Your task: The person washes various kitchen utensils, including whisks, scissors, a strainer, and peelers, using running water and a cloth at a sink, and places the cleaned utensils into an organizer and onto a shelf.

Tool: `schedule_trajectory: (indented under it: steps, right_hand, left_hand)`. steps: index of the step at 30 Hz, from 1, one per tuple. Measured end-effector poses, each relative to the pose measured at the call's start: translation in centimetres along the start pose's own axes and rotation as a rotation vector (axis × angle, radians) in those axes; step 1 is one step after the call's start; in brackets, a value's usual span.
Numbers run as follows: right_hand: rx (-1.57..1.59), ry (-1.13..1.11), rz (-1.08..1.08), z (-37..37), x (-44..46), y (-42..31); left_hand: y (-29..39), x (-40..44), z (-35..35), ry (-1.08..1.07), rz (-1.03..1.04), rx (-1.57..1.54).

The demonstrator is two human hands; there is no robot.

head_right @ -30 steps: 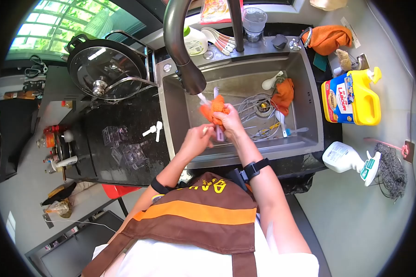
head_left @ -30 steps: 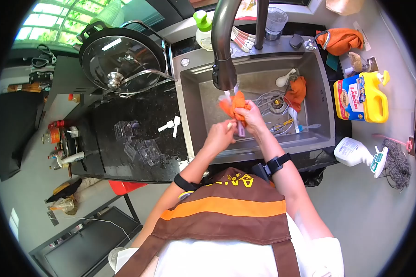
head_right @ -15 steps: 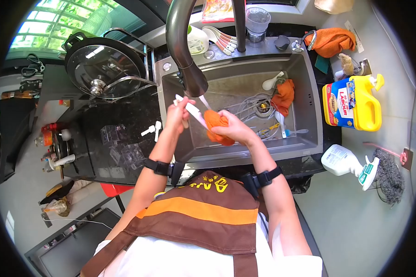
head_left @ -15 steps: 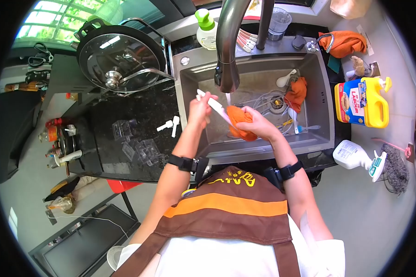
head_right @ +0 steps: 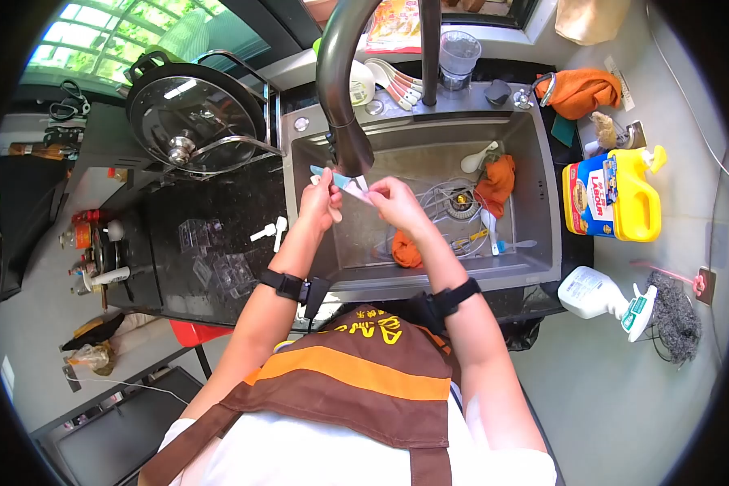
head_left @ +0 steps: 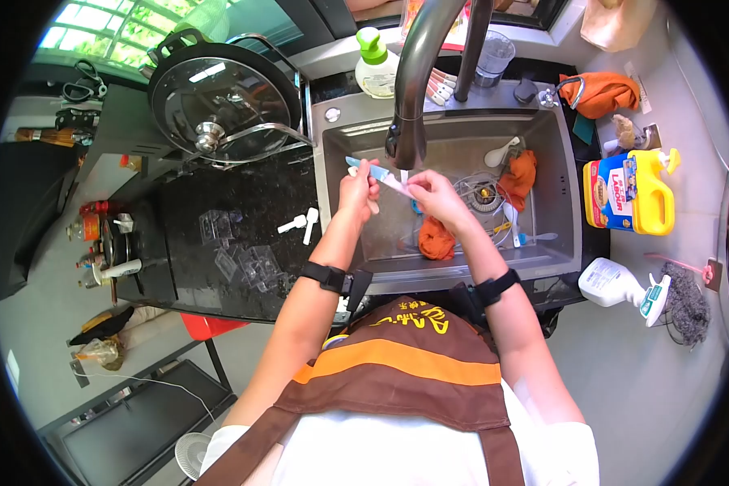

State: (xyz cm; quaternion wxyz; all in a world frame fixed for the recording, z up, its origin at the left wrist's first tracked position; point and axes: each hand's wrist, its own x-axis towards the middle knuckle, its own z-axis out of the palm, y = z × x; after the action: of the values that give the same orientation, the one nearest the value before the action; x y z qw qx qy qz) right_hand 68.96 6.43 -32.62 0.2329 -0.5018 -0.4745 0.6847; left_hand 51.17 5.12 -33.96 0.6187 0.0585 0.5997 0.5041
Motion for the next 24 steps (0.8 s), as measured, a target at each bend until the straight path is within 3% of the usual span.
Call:
schedule_trajectory:
  steps: [1,3,8,11,13,14,16,17,19,24]
  right_hand:
    - [-0.004,-0.006,0.000,0.8,0.3,-0.3]
    - [-0.497,0.317,-0.504,2.2,0.9,-1.9]
    - [-0.302,0.335,-0.438,3.9,1.4,-2.3]
    - [-0.395,0.345,-0.473,3.6,0.8,-2.5]
    - [-0.546,0.395,-0.717,3.2,0.6,-2.7]
    - [-0.550,0.388,-0.720,3.1,0.3,-3.3]
    - [-0.875,0.379,-0.733,2.8,-0.6,-4.8]
    - [-0.877,0.376,-0.735,2.7,-0.4,-4.5]
    - [-0.613,0.229,-0.525,2.7,0.3,-3.4]
    - [-0.256,0.164,-0.622,4.1,1.1,-2.7]
  left_hand:
    - [-0.4,0.1,-0.7,0.004,0.003,-0.006]
    - [-1.4,1.1,-2.5,0.038,-0.206,-0.042]
    - [-3.3,0.6,-3.5,-0.072,-0.220,-0.185]
    - [-3.8,0.1,-2.9,-0.132,-0.201,-0.185]
    - [-3.8,-0.5,-2.2,-0.104,-0.194,-0.115]
    - [-3.9,-0.7,-2.0,-0.112,-0.191,-0.117]
    - [-4.1,-1.2,-1.8,-0.114,-0.192,-0.136]
    - [-4.2,-1.5,-1.8,-0.119,-0.198,-0.143]
    - [-4.1,-1.9,-2.0,-0.118,-0.195,-0.160]
    - [-3.5,-2.8,-2.1,-0.109,-0.172,-0.148]
